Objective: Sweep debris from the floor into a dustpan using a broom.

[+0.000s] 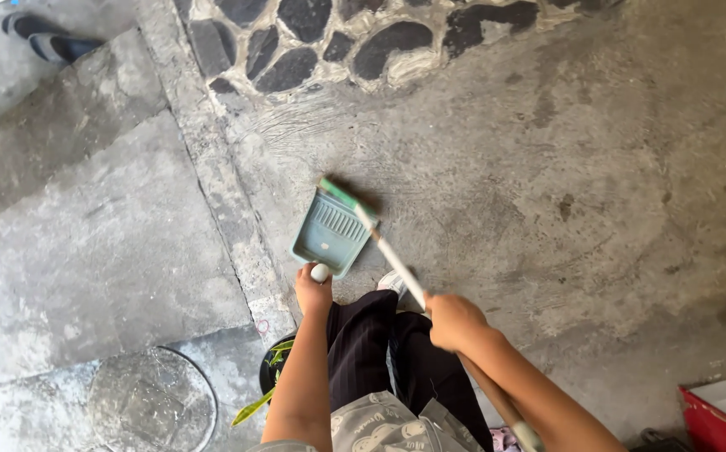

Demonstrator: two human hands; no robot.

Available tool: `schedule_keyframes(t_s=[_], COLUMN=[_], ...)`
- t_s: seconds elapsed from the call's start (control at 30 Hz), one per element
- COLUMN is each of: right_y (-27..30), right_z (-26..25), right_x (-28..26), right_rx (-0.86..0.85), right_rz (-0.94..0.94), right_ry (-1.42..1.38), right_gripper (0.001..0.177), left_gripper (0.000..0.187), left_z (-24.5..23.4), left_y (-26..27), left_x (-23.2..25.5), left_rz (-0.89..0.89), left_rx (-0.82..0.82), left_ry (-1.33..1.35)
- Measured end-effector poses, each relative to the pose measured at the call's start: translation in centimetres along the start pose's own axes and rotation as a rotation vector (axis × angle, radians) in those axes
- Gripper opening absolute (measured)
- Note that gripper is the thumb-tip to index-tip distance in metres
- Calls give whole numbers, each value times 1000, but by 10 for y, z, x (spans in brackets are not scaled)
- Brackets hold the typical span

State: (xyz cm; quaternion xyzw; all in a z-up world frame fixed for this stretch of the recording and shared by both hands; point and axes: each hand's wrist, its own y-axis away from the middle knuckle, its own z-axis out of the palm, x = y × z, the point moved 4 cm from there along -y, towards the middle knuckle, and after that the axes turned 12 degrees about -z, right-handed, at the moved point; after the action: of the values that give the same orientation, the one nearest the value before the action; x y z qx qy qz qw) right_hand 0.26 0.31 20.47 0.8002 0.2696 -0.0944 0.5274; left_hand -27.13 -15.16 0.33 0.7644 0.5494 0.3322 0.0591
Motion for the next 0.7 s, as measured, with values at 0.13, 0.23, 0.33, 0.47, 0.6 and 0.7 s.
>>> schedule_keyframes(t_s=[0.13, 0.23, 0.33, 0.47, 0.6, 0.7], right_y=[24, 28, 29, 16, -27, -88], right_z=[-20, -20, -49, -114, -164, -148], right_x=[-2, 32, 53, 38, -13, 3], right_rx=[-67, -106, -62, 21, 107, 191], right_rz=[-4, 32, 19, 76, 112, 54], right_ry=[-187, -459, -654, -571, -199, 118], right_gripper=[46, 65, 67, 69, 70, 43], left_gripper=[39, 38, 40, 38, 32, 29], left_z=[-1, -9, -22, -40, -56, -64], left_y=[-9, -11, -13, -13, -6, -2], left_x=[-1, 1, 11, 28, 36, 37], left_rz=[-59, -80, -86, -153, -168, -205], left_rx=[-8, 7, 27, 21, 35, 53], left_ry=[19, 59, 86, 75, 64, 118])
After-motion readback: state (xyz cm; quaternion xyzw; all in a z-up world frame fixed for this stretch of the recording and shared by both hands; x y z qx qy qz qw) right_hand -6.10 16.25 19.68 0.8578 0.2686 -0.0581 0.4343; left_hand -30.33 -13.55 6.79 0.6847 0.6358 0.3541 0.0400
